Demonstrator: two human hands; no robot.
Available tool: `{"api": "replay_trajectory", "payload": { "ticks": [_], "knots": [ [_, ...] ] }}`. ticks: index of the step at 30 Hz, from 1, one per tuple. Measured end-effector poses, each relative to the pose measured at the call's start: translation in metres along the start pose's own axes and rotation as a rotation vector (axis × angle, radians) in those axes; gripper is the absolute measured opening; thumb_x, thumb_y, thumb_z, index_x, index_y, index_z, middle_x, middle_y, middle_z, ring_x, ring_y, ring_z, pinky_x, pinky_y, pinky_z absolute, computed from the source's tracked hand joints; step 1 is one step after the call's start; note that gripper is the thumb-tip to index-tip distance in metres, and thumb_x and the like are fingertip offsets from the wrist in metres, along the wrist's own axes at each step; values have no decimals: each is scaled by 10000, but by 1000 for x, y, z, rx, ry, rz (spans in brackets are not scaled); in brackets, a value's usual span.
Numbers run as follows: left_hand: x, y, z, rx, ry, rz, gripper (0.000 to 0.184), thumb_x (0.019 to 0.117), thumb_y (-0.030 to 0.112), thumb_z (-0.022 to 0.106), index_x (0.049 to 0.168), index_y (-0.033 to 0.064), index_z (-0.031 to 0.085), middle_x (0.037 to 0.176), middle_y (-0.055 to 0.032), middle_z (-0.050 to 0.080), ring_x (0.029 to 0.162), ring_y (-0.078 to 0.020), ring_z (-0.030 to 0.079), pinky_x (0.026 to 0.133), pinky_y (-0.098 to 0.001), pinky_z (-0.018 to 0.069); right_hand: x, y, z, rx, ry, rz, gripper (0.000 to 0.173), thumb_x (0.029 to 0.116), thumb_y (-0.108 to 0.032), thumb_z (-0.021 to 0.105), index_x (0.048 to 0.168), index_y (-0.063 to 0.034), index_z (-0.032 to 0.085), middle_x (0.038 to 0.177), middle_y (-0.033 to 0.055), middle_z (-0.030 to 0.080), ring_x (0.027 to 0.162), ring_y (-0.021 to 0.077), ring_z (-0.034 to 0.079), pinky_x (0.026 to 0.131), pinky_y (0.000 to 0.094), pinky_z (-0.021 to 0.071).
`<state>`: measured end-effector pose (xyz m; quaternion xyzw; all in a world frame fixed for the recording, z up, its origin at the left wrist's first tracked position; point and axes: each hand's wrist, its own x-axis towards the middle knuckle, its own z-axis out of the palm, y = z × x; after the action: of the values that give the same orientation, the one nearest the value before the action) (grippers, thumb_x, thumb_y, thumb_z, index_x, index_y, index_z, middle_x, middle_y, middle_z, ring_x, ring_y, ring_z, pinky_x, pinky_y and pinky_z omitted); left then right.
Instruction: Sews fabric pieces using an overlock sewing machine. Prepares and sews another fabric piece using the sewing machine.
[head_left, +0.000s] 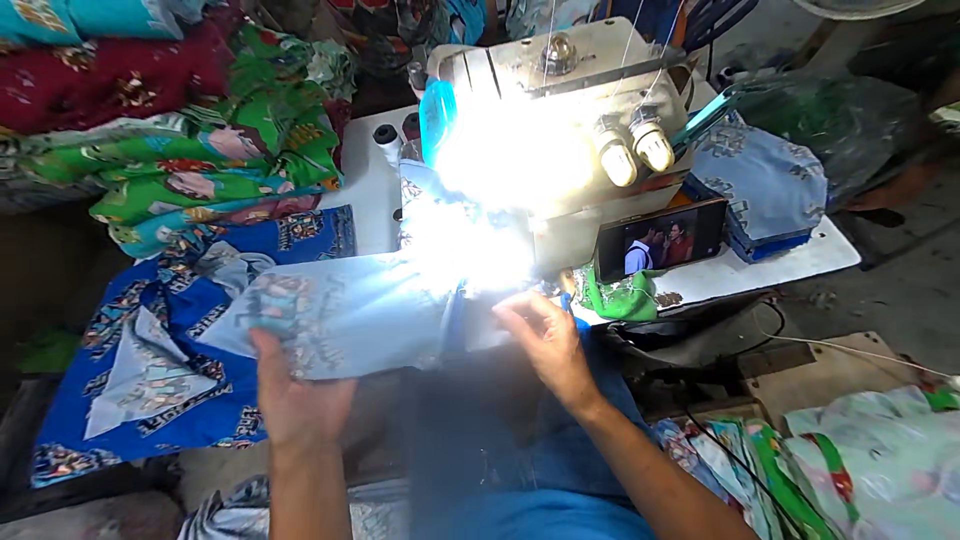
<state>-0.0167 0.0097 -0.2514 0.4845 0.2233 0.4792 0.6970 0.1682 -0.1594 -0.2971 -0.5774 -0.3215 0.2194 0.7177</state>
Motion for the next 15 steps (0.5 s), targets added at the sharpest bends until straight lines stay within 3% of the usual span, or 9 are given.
{"api": "replay_trajectory", "payload": {
  "ticks": [3,8,12,15],
  "knots": [
    [-2,5,2,43,19,-87,416,1100,449,299,1343,228,554,1256,19,676,1200,-132,635,1022,-403,540,0,5,-1,-13,-9,34,173,996,-106,644,1130,-11,699,1059,84,725,967,125,721,881,275,608],
    [-19,11,6,74,48,-142,407,1080,469,381,1319,209,584,1194,18,705,1125,-118,675,959,-363,579,0,1,7,-2,-144,170,374,974,-234,683,1277,-17,658,1201,85,700,1104,92,664,970,282,543],
    [-27,15,8,49,-45,-190,409,1032,521,490,1286,232,628,1161,15,722,1079,-116,696,903,-359,604,3,-6,24,112,-192,253,493,893,-268,760,1295,-32,599,1108,61,693,1022,80,657,908,273,546],
    [-31,20,7,-35,-178,-178,406,1009,522,538,1265,238,675,1156,18,736,1068,-95,702,909,-328,600,1,-9,27,95,-166,282,520,856,-212,795,1282,-40,551,1033,56,697,945,70,679,843,247,565]
  ]
}}
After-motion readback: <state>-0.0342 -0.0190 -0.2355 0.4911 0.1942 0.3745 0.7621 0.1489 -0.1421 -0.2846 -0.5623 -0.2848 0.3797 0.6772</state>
